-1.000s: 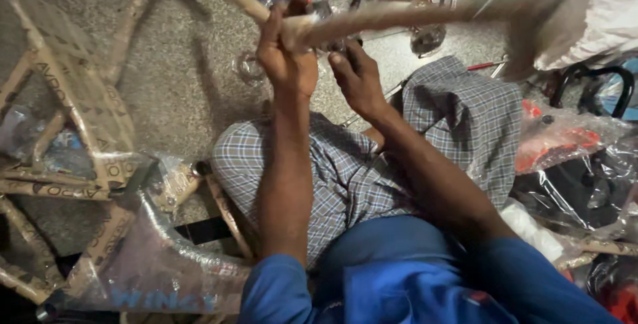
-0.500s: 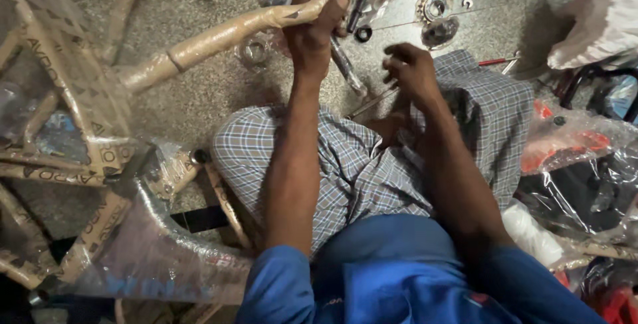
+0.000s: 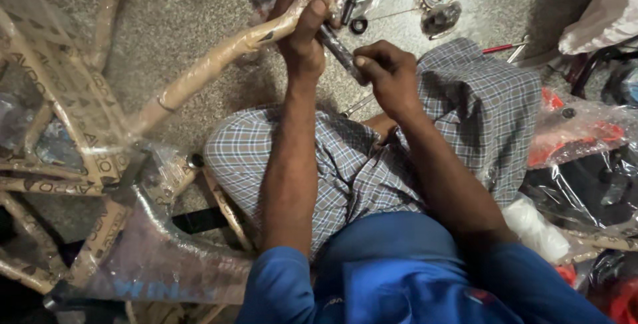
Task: The person is assembling a bicycle handlebar while sitting on the floor. They use a wrench to tighten a bolt on the wrapped handlebar, then attach a brake lever and a red grip, securing them with a screwdriver.
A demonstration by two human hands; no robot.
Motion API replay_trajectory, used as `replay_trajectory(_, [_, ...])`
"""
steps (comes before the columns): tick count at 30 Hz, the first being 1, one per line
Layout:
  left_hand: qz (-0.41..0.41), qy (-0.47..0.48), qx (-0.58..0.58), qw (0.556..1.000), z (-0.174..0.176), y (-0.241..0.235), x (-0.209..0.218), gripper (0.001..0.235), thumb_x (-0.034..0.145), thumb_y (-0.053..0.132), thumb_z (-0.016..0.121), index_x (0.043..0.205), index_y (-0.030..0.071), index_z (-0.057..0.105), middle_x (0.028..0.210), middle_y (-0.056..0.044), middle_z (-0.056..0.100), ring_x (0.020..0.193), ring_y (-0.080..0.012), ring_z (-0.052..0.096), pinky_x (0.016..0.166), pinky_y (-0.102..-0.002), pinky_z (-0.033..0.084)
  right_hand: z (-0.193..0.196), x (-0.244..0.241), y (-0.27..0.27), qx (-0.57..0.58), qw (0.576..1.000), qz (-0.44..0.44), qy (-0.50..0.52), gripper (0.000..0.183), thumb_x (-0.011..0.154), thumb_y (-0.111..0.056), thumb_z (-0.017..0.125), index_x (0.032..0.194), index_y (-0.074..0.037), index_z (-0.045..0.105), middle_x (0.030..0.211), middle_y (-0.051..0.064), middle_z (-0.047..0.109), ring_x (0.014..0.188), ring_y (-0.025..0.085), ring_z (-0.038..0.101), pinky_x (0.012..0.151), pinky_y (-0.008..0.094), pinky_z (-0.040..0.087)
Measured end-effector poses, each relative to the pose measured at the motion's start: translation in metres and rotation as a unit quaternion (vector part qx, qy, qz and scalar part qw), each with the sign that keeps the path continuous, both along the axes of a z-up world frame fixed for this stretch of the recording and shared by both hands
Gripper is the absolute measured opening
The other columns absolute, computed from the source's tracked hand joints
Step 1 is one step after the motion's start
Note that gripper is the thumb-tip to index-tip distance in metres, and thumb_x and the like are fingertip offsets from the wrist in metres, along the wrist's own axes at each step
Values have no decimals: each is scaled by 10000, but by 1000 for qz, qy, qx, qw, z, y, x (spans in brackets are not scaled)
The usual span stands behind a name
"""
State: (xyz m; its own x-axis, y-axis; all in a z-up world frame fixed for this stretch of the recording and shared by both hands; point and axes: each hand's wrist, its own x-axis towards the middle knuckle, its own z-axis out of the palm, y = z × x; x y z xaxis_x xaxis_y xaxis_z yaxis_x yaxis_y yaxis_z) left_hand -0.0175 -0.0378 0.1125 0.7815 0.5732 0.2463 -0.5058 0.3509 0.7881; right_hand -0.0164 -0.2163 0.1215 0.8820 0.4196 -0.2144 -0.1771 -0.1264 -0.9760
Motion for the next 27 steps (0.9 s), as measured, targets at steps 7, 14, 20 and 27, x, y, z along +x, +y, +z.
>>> replay_trajectory(7, [31,-26,36,999,0,2,2,532,955,388,714,1310,-4,667,1059,-106,684,682,-130,613,552,-265,489,18,1,-1,-63,987,43,-140,315,935,49,698,1246,36,649,914,79,736,799,106,709,716,256,590])
replay_trajectory(14, [-16,1,-149,989,-8,0,7,566,923,469,688,1249,8,670,879,-141,662,573,-170,586,458,-329,490,3,13,2,-103,957,72,-261,313,920,55,634,1229,18,610,807,91,665,700,152,654,649,295,544])
replay_trajectory(20, [-107,-21,-239,965,8,-5,-6,621,992,603,575,1074,-4,675,714,-113,630,503,-183,556,420,-330,459,-6,60,-11,-223,933,92,-269,236,961,-89,745,1175,-10,686,972,131,744,828,176,698,755,340,564])
replay_trajectory(27, [-103,-70,-323,938,9,7,2,692,962,652,500,1074,-16,644,775,-108,634,554,-189,551,462,-346,427,0,3,-24,54,990,101,89,368,937,-128,730,1280,-9,671,1109,46,751,1011,150,693,891,323,561])
